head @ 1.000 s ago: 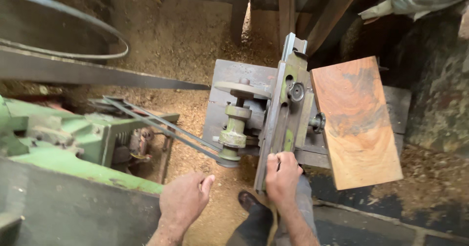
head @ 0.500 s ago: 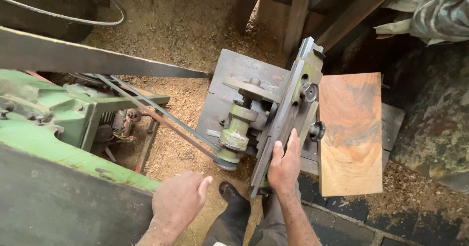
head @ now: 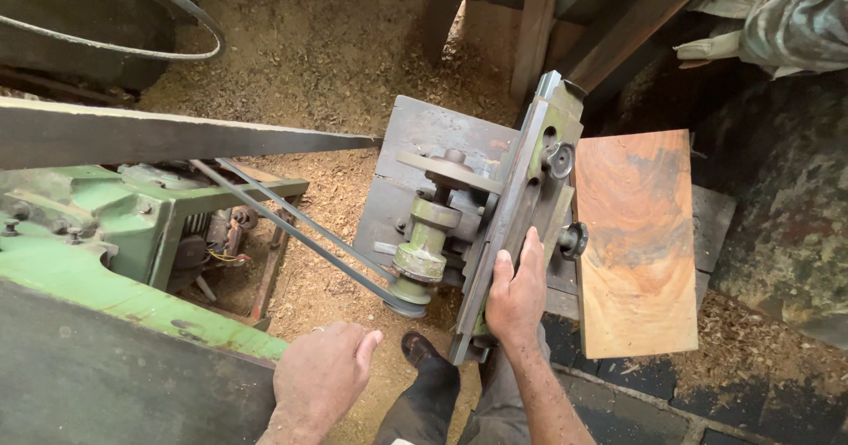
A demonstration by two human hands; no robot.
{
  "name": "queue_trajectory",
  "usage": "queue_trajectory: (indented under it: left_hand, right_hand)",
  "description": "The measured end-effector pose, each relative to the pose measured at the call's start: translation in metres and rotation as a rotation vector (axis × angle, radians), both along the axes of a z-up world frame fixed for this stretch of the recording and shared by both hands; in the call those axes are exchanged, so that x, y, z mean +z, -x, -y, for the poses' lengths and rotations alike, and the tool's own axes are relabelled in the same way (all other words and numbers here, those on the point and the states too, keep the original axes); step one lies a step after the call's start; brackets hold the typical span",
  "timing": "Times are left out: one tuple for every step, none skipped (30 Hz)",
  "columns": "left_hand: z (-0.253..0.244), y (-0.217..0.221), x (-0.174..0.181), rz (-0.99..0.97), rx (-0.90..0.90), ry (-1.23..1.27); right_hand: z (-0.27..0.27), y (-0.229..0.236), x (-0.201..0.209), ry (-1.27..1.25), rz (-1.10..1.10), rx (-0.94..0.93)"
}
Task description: The person uses a belt sander to sharpen a long, thin metal blade. They hold the blade with both hands and repeatedly press its edge against the moving abrasive belt, adjusting the angle and position to grind the surface.
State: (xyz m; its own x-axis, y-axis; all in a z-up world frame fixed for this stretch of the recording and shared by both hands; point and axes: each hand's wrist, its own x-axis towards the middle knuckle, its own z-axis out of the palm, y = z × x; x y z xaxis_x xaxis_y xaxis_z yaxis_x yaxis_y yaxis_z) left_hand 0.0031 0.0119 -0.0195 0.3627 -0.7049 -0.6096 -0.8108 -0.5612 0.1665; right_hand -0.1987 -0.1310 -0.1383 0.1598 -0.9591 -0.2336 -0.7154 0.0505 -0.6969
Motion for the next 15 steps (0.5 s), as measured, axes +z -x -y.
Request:
queue_trajectory:
  left_hand:
    - [0.0,0.0,0.0,-0.001,-0.003,0.002]
    - [0.0,0.0,0.0,0.0,-0.002,-0.011]
    - [-0.001,0.0,0.0,0.0,0.0,-0.024]
    - [-0.001,0.0,0.0,0.0,0.001,-0.037]
    - [0.0,0.0,0.0,-0.001,-0.004,-0.04]
    - [0.0,0.0,0.001,-0.003,-0.01,-0.043]
    - [0.0,0.0,0.001,-0.002,-0.014,-0.044]
    - [0.001,0.0,0.001,-0.002,-0.011,-0.024]
    - [0.001,0.0,0.001,-0.002,-0.007,-0.006]
    - [0.001,0.001,0.002,-0.001,-0.004,0.012]
    - [0.001,0.0,0.002,-0.002,-0.003,0.003]
    - [0.002,0.0,0.002,-0.003,-0.002,-0.007]
    - [0.002,0.0,0.002,-0.005,-0.002,-0.017]
    - [0.002,0.0,0.003,-0.002,-0.001,-0.031]
    - [0.003,0.0,0.003,0.001,0.001,-0.043]
  right_hand:
    - [0.001,0.0,0.0,0.004,0.004,0.002]
    - [0.002,0.0,-0.001,0.004,0.007,0.002]
    - [0.003,0.001,-0.002,0.005,0.009,0.002]
    - [0.004,0.001,-0.003,0.006,0.012,0.002]
    - [0.005,0.001,-0.005,0.006,0.009,0.003]
    - [0.007,0.001,-0.006,0.006,0.007,0.003]
    - [0.01,0.001,-0.007,0.008,0.006,0.005]
    - [0.012,0.001,-0.008,0.015,0.017,0.007]
    - [0.014,0.001,-0.009,0.02,0.027,0.01]
    - [0.017,0.001,-0.009,0.024,0.038,0.012]
    - [0.019,0.0,-0.009,0.025,0.037,0.008]
    - [0.023,-0.002,-0.009,0.025,0.037,0.005]
    - [0.026,-0.003,-0.008,0.025,0.036,0.0]
    - [0.029,-0.005,-0.007,0.025,0.035,-0.004]
    - [0.032,-0.006,-0.005,0.026,0.036,-0.007]
